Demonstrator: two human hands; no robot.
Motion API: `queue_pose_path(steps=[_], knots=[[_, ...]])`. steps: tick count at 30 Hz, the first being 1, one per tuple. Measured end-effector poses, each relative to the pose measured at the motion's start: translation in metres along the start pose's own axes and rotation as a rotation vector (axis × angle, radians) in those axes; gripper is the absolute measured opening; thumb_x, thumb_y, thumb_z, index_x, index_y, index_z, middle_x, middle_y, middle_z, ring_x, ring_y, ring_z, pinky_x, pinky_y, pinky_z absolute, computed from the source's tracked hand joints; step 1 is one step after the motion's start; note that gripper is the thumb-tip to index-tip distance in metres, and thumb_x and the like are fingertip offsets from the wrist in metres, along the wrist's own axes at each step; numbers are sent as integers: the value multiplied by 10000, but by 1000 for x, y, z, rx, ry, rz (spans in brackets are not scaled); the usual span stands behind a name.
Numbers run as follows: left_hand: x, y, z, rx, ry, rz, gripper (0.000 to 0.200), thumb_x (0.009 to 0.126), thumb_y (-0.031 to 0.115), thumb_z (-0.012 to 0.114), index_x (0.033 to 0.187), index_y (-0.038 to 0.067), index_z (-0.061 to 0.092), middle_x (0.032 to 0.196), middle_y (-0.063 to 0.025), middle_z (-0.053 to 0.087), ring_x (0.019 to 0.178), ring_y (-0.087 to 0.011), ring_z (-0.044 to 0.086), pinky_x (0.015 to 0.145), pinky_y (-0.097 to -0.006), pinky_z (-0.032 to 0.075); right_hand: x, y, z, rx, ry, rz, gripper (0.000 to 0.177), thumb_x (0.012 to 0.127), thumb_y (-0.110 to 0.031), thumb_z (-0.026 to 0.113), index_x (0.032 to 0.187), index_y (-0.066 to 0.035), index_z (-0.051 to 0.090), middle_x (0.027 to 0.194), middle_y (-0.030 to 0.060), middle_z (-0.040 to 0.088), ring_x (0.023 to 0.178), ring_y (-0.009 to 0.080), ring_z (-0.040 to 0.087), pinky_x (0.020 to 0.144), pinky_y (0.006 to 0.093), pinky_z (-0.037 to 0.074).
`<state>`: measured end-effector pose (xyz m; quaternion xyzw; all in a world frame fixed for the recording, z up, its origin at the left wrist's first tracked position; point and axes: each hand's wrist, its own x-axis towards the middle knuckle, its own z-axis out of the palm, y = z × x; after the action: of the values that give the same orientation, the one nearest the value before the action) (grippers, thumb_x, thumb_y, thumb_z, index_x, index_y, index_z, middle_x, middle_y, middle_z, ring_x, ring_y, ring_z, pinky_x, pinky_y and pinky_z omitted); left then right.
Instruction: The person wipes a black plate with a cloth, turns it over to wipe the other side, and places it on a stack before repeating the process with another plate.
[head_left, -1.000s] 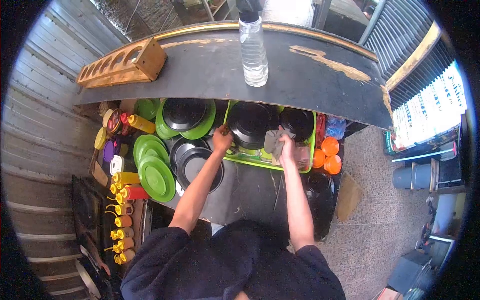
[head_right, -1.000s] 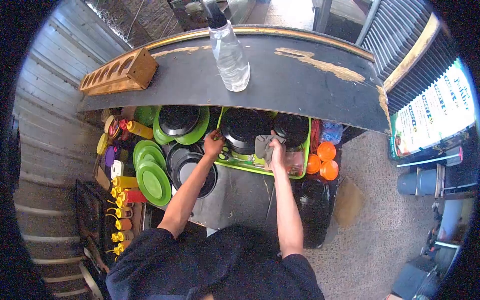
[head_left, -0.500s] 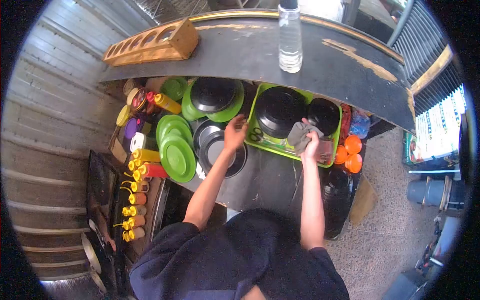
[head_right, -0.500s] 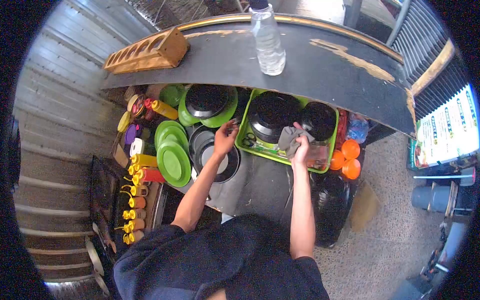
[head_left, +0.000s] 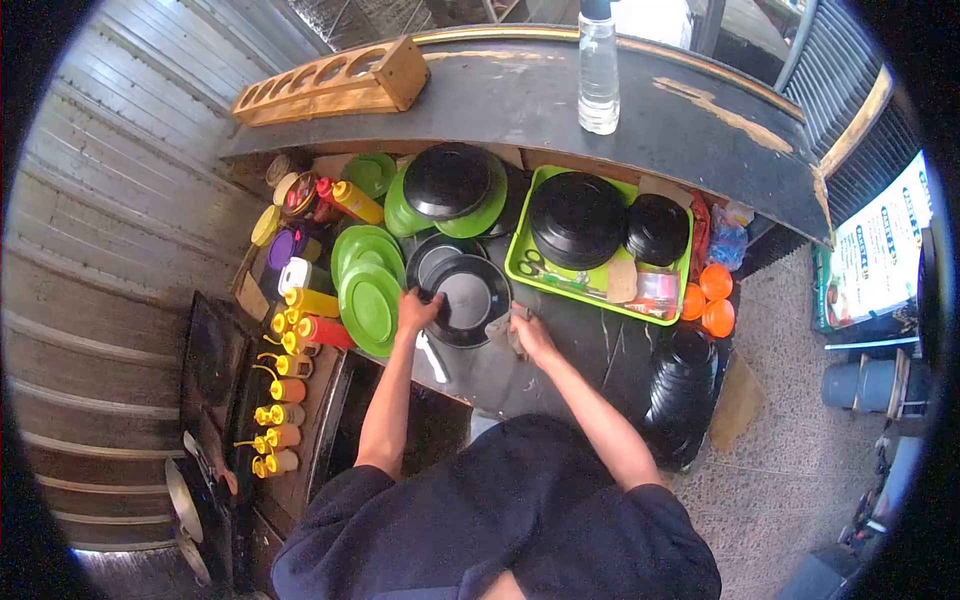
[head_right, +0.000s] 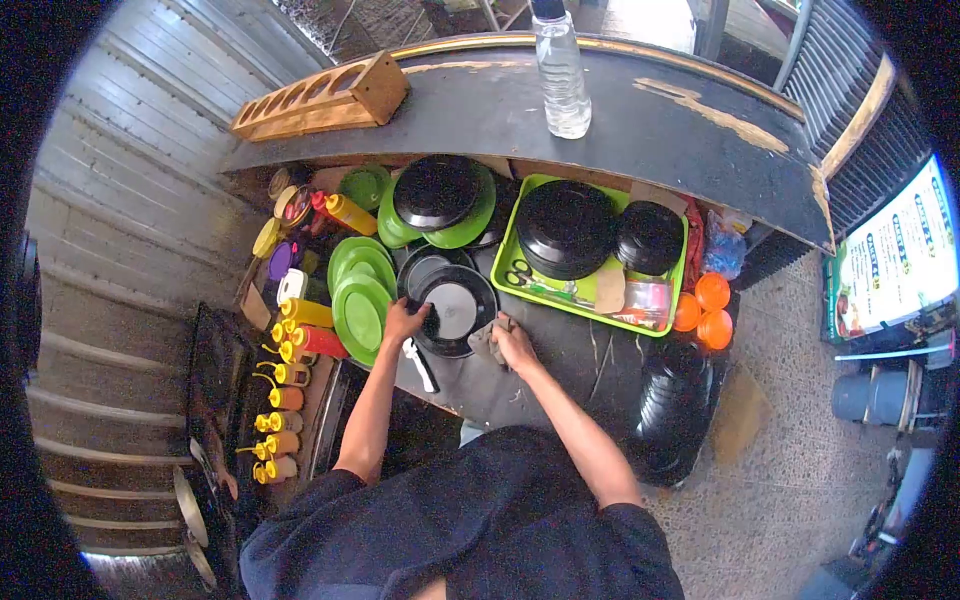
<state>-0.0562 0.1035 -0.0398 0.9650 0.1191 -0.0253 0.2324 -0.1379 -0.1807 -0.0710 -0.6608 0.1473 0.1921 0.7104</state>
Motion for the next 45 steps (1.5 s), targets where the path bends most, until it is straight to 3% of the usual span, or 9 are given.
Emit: queue_pose_path(steps=[5,7,14,20,28,32,33,37,45], knots=[[3,-1,-4,-105,-58,-63,849,803,514,859,1345,-110,663,1312,-318,649,1227,-436,653,1085,-456,518,11,16,14,69,72,-48,595,884,-216,569,1399,77,631,1565,130,581,1338,225,553,1125,313,397],[1,-1,-2,-72,-29,-45,822,793,495,870,1332,-96,678,1307,-302,658,1222,-428,657,1069,-454,526,10,15,13,207,73,-49,389,878,-277,600,1081,34,716,1419,166,667,1189,255,645,1033,350,468],[-31,18,-26,-113,80,91,735,834,401,858,1351,-86,667,1305,-302,652,1201,-435,661,1055,-461,525,-7,16,-15,355,21,22,312,871,-212,592,1055,-8,740,1142,41,739,1034,170,652,927,299,484],[-98,31,-2,-226,-123,154,701,909,410,811,1384,-79,648,1247,-253,710,1045,-332,740,915,-411,581,-87,31,-85,444,-46,69,587,915,-153,476,1454,55,580,1288,144,712,1188,240,679,1095,366,495],[-198,98,50,-517,-296,190,745,951,262,783,1579,10,471,1238,-262,734,1153,-361,734,1008,-438,571,-181,70,-154,658,302,129,612,898,-202,473,1442,57,576,1265,156,726,1156,270,696,1069,400,521],[-219,119,64,-444,-325,206,759,909,211,749,1563,-43,458,1227,-289,729,1052,-427,712,963,-473,562,-188,90,-173,566,459,43,503,876,-152,523,1305,56,684,1244,112,730,1145,223,682,1084,343,476],[-222,115,71,-425,-320,273,784,932,250,758,1612,37,429,1296,-272,703,1120,-411,702,1013,-477,548,-191,84,-167,535,548,25,309,863,-166,555,1051,4,732,1067,50,715,988,172,651,964,325,481],[-226,108,80,-439,-297,327,797,929,248,757,1614,21,418,1312,-284,677,1115,-413,679,1041,-484,528,-196,68,-161,265,666,0,206,843,-227,599,702,-106,511,756,-66,453,755,96,416,682,336,326],[-222,78,86,-387,-285,547,838,894,290,809,1601,32,441,1501,-232,570,1361,-402,518,1156,-473,421,-192,32,-162,65,698,30,177,895,-236,591,813,-81,618,759,-41,511,746,103,494,692,347,397]])
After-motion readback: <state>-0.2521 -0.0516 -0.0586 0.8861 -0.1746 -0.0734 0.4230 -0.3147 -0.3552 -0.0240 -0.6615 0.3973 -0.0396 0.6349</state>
